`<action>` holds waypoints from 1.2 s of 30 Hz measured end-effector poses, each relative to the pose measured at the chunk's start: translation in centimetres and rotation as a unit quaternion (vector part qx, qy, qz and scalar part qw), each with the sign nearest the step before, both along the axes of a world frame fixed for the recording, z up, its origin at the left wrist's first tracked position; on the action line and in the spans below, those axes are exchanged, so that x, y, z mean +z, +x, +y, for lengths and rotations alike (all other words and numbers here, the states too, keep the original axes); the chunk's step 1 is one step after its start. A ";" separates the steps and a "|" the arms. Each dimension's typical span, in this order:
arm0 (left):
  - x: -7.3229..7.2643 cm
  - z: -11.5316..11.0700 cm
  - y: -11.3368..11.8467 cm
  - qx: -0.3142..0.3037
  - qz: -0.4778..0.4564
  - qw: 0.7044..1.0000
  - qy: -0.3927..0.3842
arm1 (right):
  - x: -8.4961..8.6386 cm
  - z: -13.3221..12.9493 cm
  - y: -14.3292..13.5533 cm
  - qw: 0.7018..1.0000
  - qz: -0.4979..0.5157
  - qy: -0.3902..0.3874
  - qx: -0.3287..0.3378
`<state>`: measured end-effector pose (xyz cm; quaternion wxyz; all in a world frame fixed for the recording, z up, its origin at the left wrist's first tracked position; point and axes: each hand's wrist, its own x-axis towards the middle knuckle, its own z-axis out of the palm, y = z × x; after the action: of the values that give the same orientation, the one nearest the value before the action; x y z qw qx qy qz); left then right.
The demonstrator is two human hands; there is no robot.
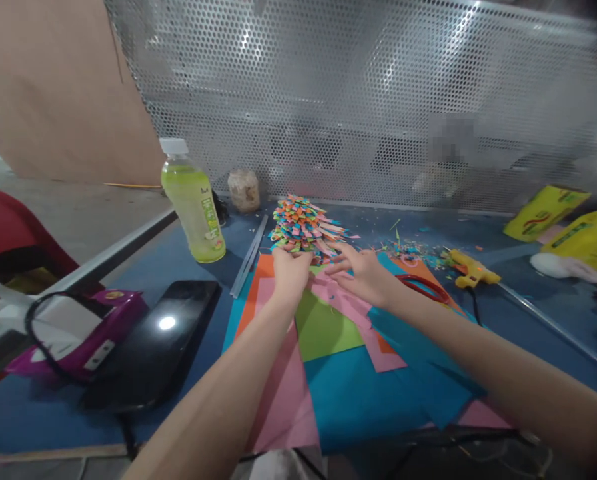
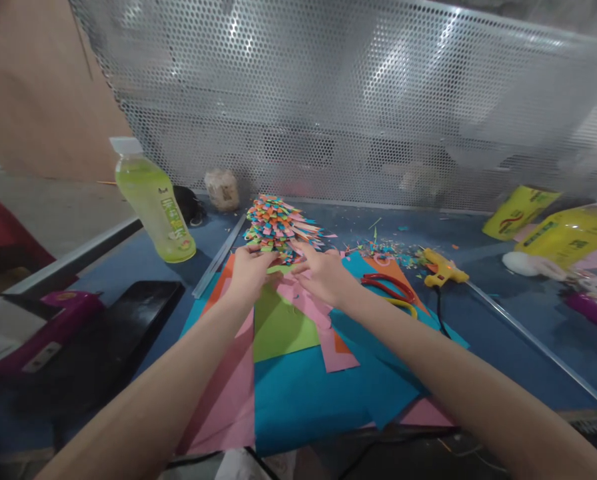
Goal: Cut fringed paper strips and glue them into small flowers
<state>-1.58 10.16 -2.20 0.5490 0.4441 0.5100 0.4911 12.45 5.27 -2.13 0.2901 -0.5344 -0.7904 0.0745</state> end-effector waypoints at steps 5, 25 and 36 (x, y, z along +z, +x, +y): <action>0.1 -0.1 0.0 -0.002 0.000 1.000 -0.004 | 0.2 -2.2 -0.1 0.999 0.025 -0.026 0.018; 0.0 -0.9 0.8 -0.053 -0.021 0.996 -0.070 | -0.8 -6.1 -1.6 0.991 -0.127 0.016 0.027; 0.0 -0.9 0.9 -0.064 -0.006 0.995 -0.071 | -1.4 -5.9 -1.6 0.995 -0.090 0.025 0.040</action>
<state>-0.69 9.30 -2.23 0.6124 0.4327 0.5110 0.4204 10.83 -0.65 -3.50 0.2274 -0.4991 -0.8360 0.0180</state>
